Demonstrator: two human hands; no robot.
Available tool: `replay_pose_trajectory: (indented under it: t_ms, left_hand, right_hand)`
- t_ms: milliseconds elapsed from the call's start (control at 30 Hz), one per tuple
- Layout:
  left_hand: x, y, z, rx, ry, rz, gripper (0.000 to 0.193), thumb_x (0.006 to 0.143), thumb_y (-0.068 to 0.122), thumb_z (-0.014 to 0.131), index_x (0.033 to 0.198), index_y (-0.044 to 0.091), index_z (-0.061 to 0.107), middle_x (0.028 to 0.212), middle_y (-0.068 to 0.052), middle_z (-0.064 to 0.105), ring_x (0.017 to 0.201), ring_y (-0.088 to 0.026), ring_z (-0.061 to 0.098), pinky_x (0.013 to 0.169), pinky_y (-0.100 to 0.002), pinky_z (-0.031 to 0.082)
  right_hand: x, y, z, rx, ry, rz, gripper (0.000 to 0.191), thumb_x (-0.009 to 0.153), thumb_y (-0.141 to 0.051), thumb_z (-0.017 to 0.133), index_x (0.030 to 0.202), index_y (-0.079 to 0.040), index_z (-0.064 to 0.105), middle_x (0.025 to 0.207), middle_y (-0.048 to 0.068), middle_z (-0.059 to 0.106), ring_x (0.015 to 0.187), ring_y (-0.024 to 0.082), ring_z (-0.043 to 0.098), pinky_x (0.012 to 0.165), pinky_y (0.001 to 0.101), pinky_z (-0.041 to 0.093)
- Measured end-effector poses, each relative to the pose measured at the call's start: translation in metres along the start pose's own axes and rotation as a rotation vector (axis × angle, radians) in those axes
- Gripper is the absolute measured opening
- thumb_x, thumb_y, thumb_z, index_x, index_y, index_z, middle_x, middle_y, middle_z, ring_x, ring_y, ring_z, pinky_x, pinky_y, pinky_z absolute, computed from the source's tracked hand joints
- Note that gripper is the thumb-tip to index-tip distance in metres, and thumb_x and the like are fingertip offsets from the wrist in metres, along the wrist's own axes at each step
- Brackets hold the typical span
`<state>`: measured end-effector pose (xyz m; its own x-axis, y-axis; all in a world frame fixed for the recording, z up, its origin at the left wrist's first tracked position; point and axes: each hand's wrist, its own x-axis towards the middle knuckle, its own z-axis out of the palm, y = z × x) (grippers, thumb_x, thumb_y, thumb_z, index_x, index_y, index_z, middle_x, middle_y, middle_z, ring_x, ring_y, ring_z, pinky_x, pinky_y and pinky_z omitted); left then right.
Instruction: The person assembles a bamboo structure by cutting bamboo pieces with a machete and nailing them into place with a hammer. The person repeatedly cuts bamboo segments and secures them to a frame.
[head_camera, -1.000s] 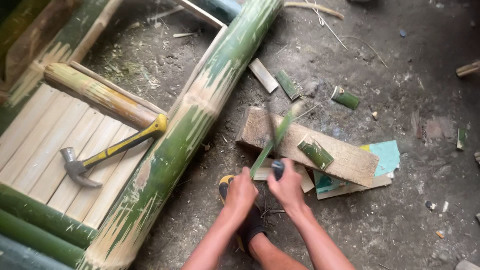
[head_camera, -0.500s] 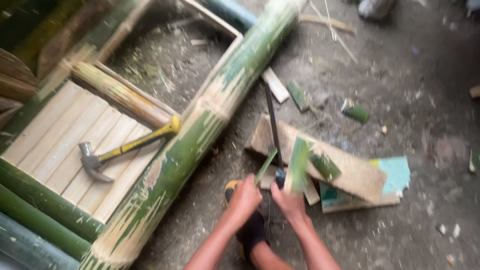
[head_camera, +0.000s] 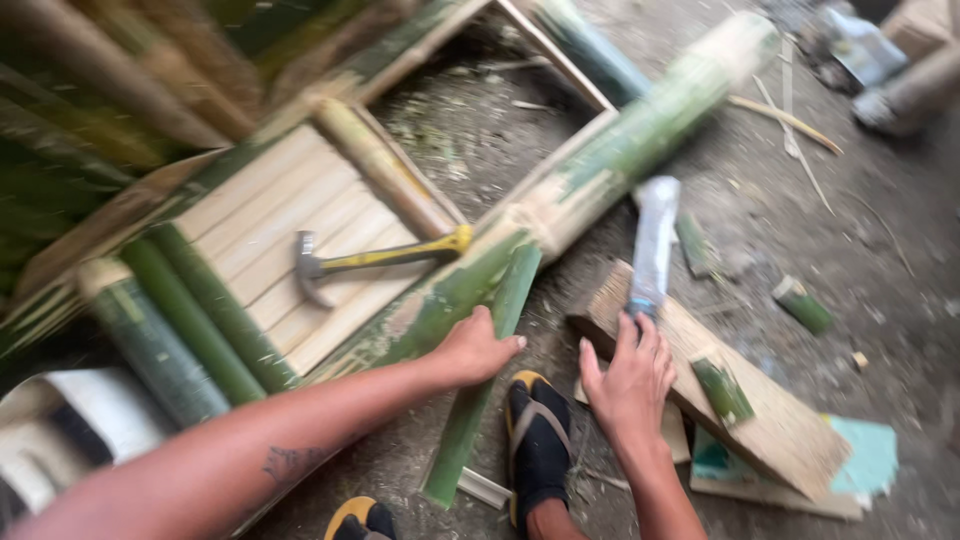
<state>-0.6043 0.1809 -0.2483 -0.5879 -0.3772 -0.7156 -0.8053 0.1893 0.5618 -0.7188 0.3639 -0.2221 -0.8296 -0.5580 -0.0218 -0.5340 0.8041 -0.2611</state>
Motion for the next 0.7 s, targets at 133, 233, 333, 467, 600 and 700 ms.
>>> replay_pose_trajectory:
  t_ms: [133,233,333,467,600,700]
  left_hand:
    - [-0.041,-0.05,-0.091,-0.023,0.2,-0.097,0.066,0.082,0.044,0.075,0.124,-0.003,0.054,0.111,-0.024,0.071,0.102,-0.035,0.072,0.092,-0.044,0.056]
    - [-0.063,-0.092,-0.142,-0.176,0.354,-0.144,0.065,0.081,0.045,0.076,0.118,-0.004,0.058,0.11,-0.023,0.072,0.101,-0.033,0.073,0.088,-0.043,0.058]
    - [-0.077,-0.128,-0.173,-0.492,0.545,-0.239,0.06,0.08,0.044,0.08,0.112,-0.004,0.064,0.108,-0.024,0.073,0.099,-0.032,0.075,0.086,-0.042,0.059]
    - [-0.082,-0.188,-0.215,-0.808,0.793,-0.244,0.057,0.077,0.041,0.08,0.109,-0.001,0.059,0.103,-0.022,0.074,0.096,-0.034,0.075,0.082,-0.043,0.059]
    - [-0.061,-0.27,-0.265,-0.694,1.019,-0.213,0.055,0.075,0.04,0.082,0.106,-0.001,0.063,0.103,-0.022,0.074,0.096,-0.036,0.073,0.083,-0.044,0.058]
    - [-0.042,-0.325,-0.285,-0.697,1.075,-0.253,0.056,0.082,0.044,0.081,0.109,-0.002,0.064,0.105,-0.025,0.072,0.099,-0.039,0.07,0.087,-0.046,0.056]
  right_hand:
    - [-0.001,-0.106,-0.029,-0.114,0.001,-0.463,0.062,0.079,-0.034,0.069,0.132,-0.004,0.057,0.14,0.022,0.051,0.135,0.043,0.043,0.108,0.0585,0.031]
    - [0.002,-0.184,-0.036,0.1,-0.152,-0.868,0.058,0.088,-0.031,0.065,0.134,0.002,0.054,0.137,0.023,0.054,0.129,0.039,0.049,0.106,0.0511,0.037]
    - [-0.003,-0.261,-0.021,0.103,-0.431,-1.031,0.056,0.093,-0.032,0.064,0.134,0.004,0.051,0.13,0.026,0.058,0.118,0.041,0.058,0.098,0.0499,0.045]
    - [-0.005,-0.359,0.036,0.261,-0.823,-0.829,0.052,0.096,-0.031,0.063,0.131,0.004,0.049,0.11,0.027,0.068,0.103,0.043,0.067,0.088,0.0484,0.053]
    - [-0.013,-0.447,0.122,0.335,-0.564,-0.997,0.053,0.09,-0.024,0.072,0.126,0.009,0.051,0.1,0.029,0.07,0.091,0.046,0.067,0.076,0.051,0.053]
    - [-0.018,-0.494,0.179,0.534,-0.821,-0.557,0.045,0.093,-0.018,0.064,0.133,0.001,0.057,0.079,0.022,0.072,0.073,0.038,0.072,0.066,0.0474,0.055]
